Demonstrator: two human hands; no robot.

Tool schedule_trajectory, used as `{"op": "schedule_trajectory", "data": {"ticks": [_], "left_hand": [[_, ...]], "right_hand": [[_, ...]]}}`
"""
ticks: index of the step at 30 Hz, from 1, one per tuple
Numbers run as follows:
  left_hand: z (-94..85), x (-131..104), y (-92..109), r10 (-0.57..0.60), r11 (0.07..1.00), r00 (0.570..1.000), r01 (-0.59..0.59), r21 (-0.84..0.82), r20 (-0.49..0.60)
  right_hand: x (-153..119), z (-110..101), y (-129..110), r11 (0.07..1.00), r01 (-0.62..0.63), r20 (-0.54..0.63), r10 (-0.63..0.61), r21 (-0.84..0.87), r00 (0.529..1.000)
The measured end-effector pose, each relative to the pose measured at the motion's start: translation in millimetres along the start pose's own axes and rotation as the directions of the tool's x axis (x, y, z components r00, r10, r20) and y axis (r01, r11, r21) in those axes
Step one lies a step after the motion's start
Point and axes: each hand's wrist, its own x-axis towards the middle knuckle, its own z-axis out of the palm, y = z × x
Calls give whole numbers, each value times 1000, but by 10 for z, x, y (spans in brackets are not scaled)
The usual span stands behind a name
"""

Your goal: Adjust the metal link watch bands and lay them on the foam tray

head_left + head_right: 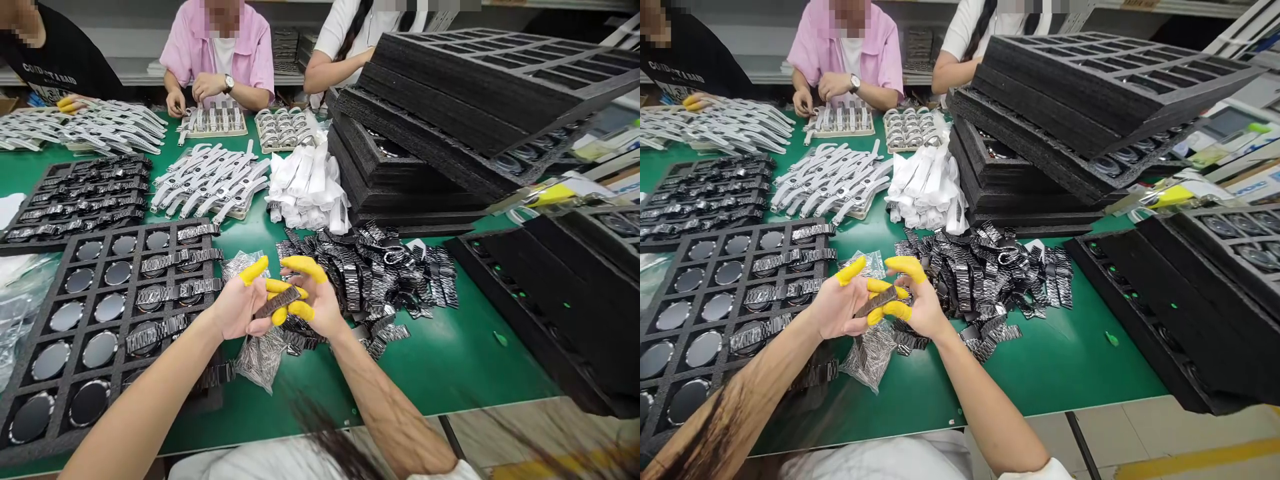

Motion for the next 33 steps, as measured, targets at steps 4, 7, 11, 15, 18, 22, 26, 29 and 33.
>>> {"op": "schedule_trajectory", "data": {"ticks": [4, 7, 11, 15, 18, 22, 26, 29, 33], "left_hand": [[58, -74, 83, 204, 897, 974, -147, 417, -96], [-58, -272, 347, 537, 378, 809, 22, 926, -238], [-549, -646, 852, 685, -146, 541, 758, 636, -488], [-1083, -873, 1181, 545, -278, 510, 859, 430, -666], [-1296, -919, 1298, 474, -345, 559, 829, 440, -681], [-1367, -899, 1364, 438, -425, 585, 804, 416, -683], [-1346, -894, 1321, 447, -476, 623, 773, 419, -641], [-1348, -971, 1243, 487, -477, 640, 765, 433, -594], [-1399, -1131, 1185, 588, -403, 599, 799, 445, -543]], "right_hand": [[-9, -60, -94, 1000, 13, 141, -11, -11, 990], [34, -78, -129, 993, 20, -3, -19, 118, 1000], [136, -139, -153, 950, -27, -155, 79, 311, 985], [185, -184, -185, 929, -65, -185, 141, 364, 973], [188, -179, -228, 908, -95, -155, 172, 409, 973], [180, -156, -301, 872, -129, -130, 214, 472, 968], [162, -132, -345, 862, -172, -63, 229, 478, 971], [143, -98, -350, 854, -204, -29, 247, 478, 969], [113, -59, -345, 836, -270, 30, 292, 477, 956]]}}
